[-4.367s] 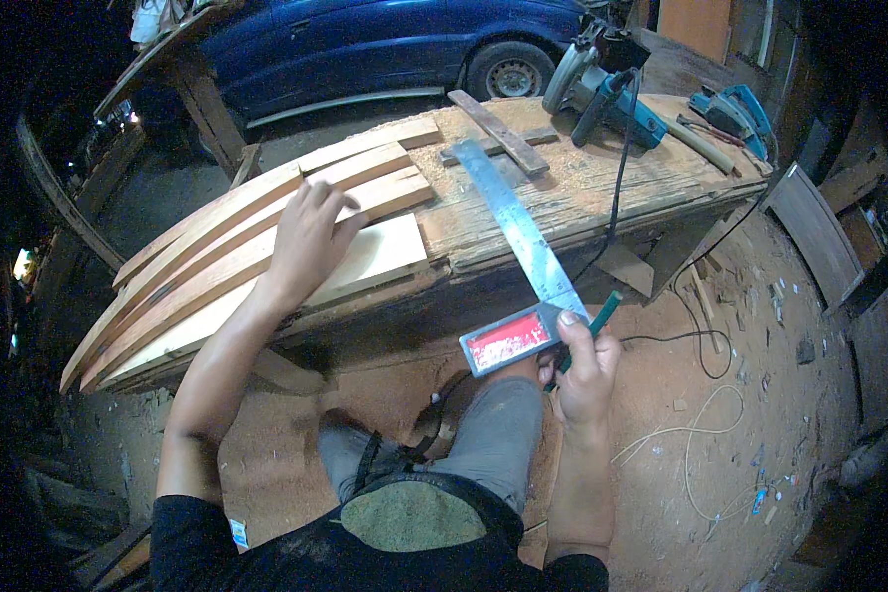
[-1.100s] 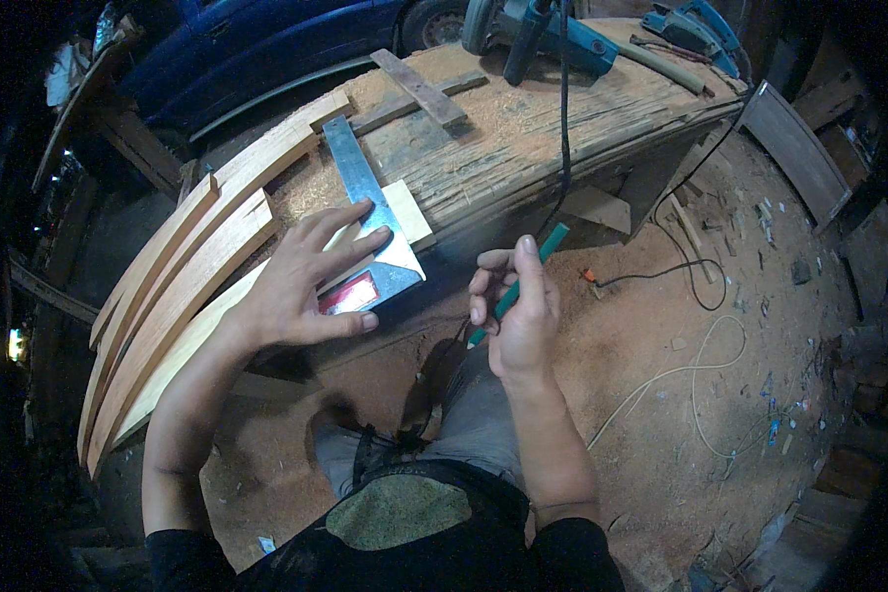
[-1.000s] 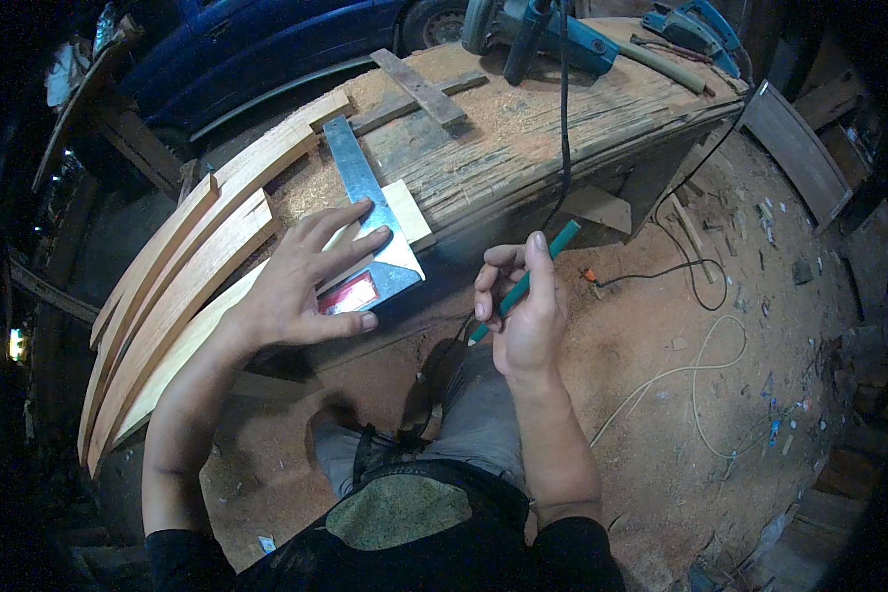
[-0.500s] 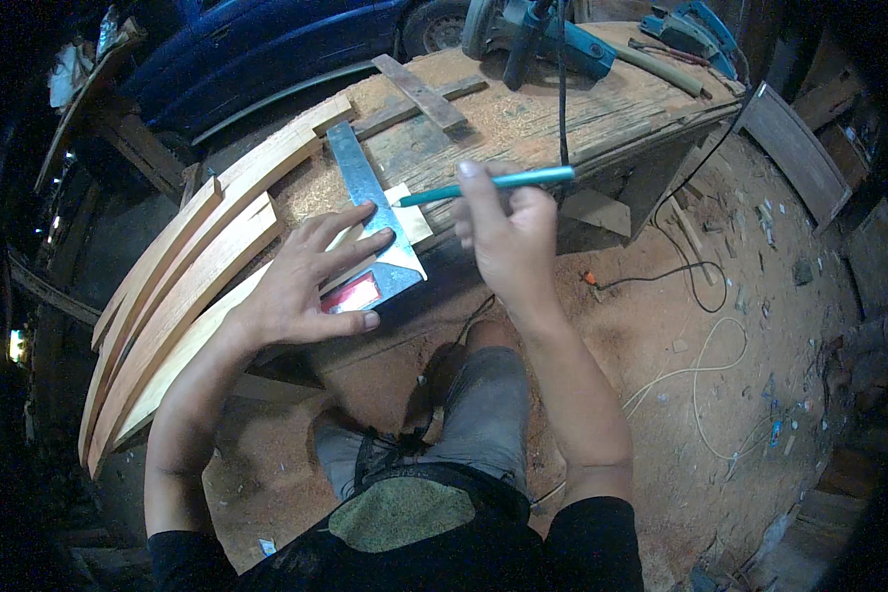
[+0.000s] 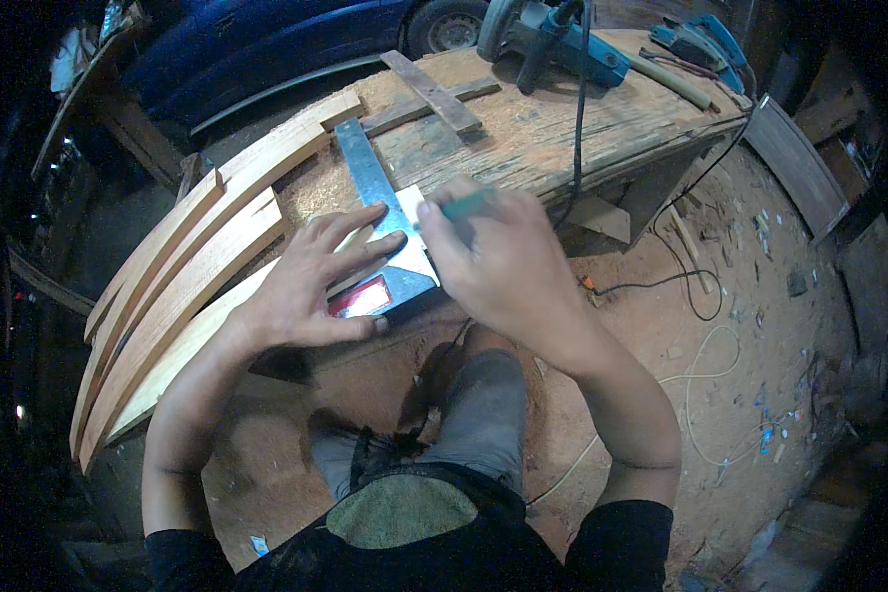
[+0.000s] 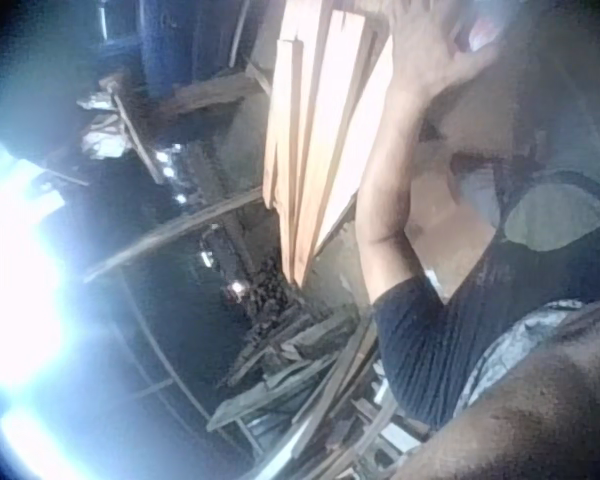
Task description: The person measures and marks wooden planks with a square and pencil, then uses a circular saw to cut them to size. The cut pieces are stacked on the workbench.
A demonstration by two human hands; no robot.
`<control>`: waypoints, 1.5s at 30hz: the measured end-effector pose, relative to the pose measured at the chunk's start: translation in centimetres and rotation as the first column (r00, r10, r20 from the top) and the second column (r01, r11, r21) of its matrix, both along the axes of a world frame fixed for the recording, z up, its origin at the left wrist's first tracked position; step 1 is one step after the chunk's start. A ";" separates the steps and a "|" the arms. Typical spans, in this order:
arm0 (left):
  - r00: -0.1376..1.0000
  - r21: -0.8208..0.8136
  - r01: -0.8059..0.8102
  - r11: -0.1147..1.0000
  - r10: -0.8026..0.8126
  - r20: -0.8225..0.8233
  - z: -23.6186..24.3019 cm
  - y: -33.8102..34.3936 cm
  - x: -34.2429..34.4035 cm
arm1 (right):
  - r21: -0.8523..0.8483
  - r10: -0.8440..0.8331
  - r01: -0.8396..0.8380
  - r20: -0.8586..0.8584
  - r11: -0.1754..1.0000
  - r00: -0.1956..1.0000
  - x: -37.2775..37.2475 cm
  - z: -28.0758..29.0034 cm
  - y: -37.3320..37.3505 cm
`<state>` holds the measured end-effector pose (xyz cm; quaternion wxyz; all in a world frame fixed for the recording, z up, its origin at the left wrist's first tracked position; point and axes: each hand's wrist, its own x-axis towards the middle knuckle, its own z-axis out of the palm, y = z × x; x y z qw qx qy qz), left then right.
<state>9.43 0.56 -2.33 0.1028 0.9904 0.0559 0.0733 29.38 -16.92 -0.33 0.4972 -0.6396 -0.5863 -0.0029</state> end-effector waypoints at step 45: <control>0.999 -0.003 0.013 1.000 -0.013 0.041 -0.2 0.1 -0.4 | -0.233 0.003 -0.241 -0.713 0.942 0.701 -3.1 -6.0 -1.6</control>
